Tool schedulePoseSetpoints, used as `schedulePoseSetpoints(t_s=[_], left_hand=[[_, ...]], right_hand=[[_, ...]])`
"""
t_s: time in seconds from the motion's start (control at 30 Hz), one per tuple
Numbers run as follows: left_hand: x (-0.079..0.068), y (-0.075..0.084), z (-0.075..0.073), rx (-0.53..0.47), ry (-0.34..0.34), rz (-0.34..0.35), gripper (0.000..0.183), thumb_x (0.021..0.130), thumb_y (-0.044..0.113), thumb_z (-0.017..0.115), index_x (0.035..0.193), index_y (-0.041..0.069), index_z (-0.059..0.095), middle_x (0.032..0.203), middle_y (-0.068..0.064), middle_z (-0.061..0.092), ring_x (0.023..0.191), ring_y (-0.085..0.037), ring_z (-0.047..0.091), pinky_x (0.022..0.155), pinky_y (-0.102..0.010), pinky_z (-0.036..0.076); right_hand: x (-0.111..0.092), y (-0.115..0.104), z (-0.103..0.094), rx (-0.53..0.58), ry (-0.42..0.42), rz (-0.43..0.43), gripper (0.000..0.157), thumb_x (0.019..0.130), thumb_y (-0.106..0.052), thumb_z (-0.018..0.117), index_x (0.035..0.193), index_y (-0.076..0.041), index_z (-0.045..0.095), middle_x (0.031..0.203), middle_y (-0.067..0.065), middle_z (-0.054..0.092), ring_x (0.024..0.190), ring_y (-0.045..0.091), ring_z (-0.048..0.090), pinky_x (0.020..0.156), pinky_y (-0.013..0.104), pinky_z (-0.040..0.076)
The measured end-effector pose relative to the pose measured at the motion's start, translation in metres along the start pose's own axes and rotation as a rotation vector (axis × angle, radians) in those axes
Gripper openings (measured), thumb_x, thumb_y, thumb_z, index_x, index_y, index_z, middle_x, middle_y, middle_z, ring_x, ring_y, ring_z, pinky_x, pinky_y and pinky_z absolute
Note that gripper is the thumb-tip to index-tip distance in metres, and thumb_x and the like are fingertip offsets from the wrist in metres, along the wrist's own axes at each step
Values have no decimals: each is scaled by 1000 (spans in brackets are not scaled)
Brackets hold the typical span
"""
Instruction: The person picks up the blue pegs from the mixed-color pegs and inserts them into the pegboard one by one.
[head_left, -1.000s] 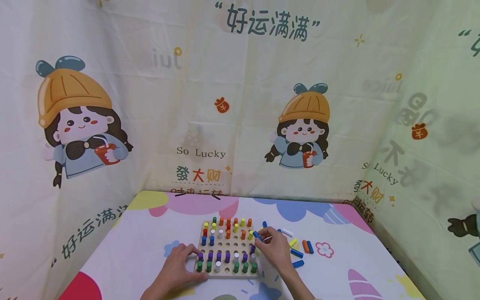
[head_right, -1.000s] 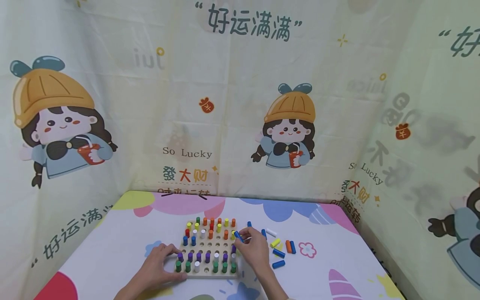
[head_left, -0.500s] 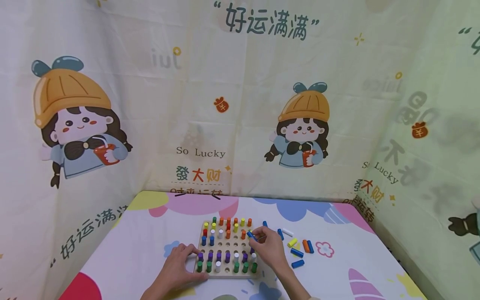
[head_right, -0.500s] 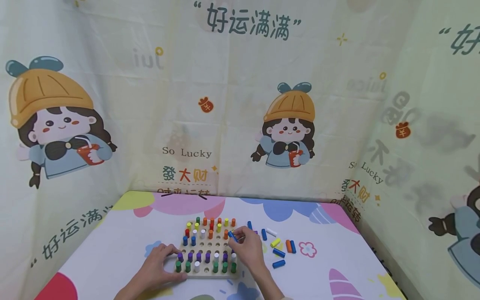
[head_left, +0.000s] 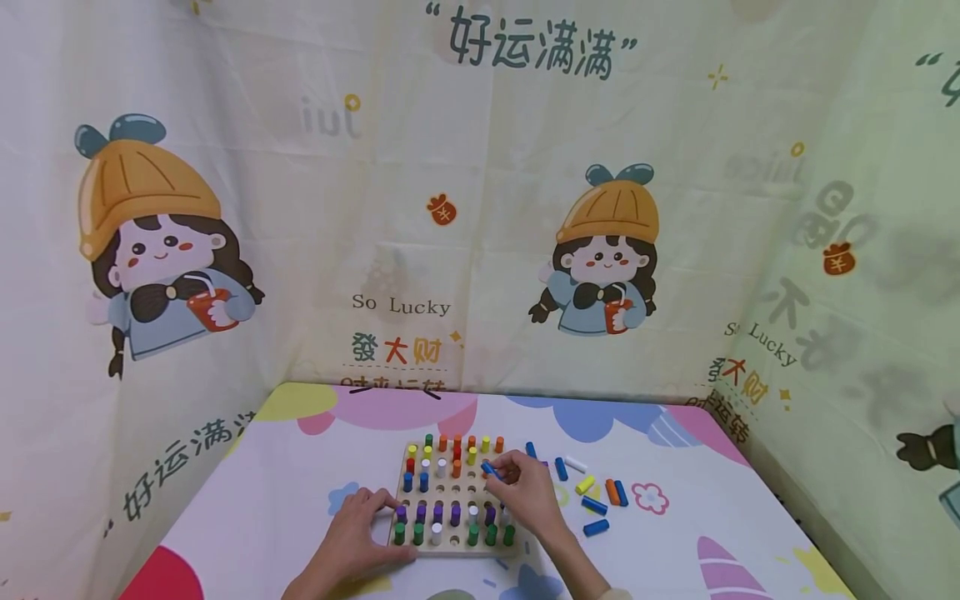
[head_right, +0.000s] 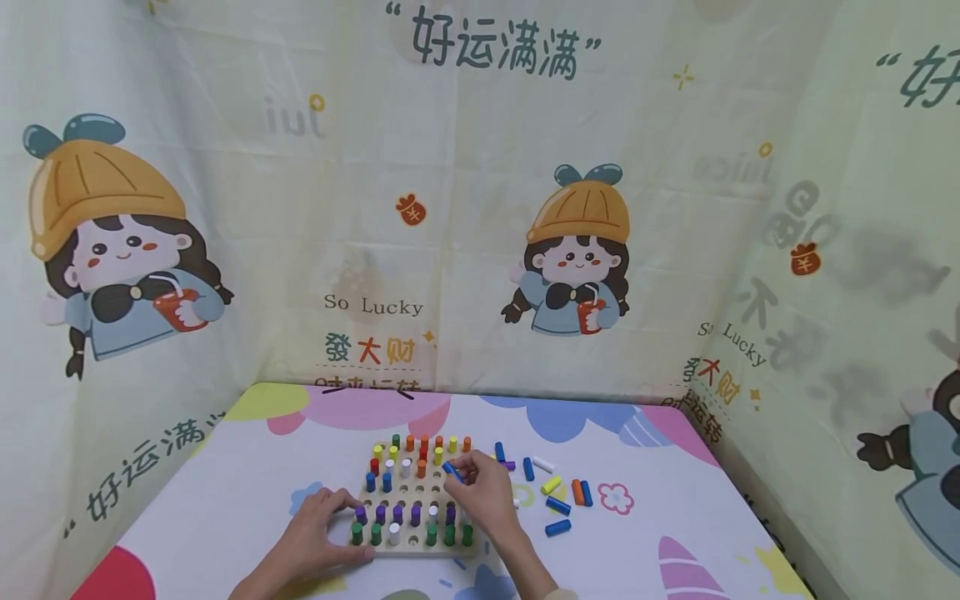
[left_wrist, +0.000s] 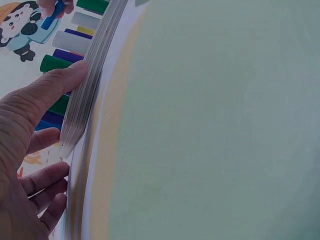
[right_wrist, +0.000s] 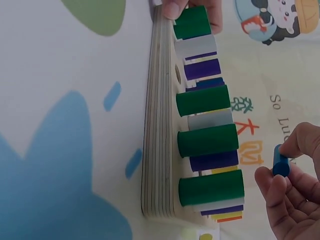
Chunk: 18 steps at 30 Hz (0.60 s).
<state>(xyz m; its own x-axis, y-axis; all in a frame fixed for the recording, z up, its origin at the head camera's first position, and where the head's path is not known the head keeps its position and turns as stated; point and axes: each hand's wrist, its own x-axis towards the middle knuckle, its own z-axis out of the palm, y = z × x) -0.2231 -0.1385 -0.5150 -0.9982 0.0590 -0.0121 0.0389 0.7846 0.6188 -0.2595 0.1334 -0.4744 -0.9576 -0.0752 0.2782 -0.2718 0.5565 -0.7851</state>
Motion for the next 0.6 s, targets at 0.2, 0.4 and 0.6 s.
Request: schedulePoseSetpoints(t_s=[0.2,0.4,0.6], left_hand=[[0,-1,0,-8,-6,-2,63,59,58,93,106,26,66,107,-3,55,106,-30,48,97,-64,48],[0,-2,2,-5,5,4,62,59,57,93,105,26,66,106,-4,55,105,-30,48,95,-64,49],[-1,0,0,-8,6,8,61,59,57,94,105,26,66,106,-4,55,104,-29,48,95,-64,50]], right_hand=[[2,-1,7,3,-21,-1,18,81,-11,79,97,-8,70,88,0,67,78,14,61,69,24,56],[3,-5,12,17,-35,-30,16,83,-11,78,96,-8,70,86,-2,66,78,13,62,71,24,56],[4,-8,19,6,-42,-23,18,83,-10,79,99,-8,71,88,-2,66,80,13,61,74,26,57]])
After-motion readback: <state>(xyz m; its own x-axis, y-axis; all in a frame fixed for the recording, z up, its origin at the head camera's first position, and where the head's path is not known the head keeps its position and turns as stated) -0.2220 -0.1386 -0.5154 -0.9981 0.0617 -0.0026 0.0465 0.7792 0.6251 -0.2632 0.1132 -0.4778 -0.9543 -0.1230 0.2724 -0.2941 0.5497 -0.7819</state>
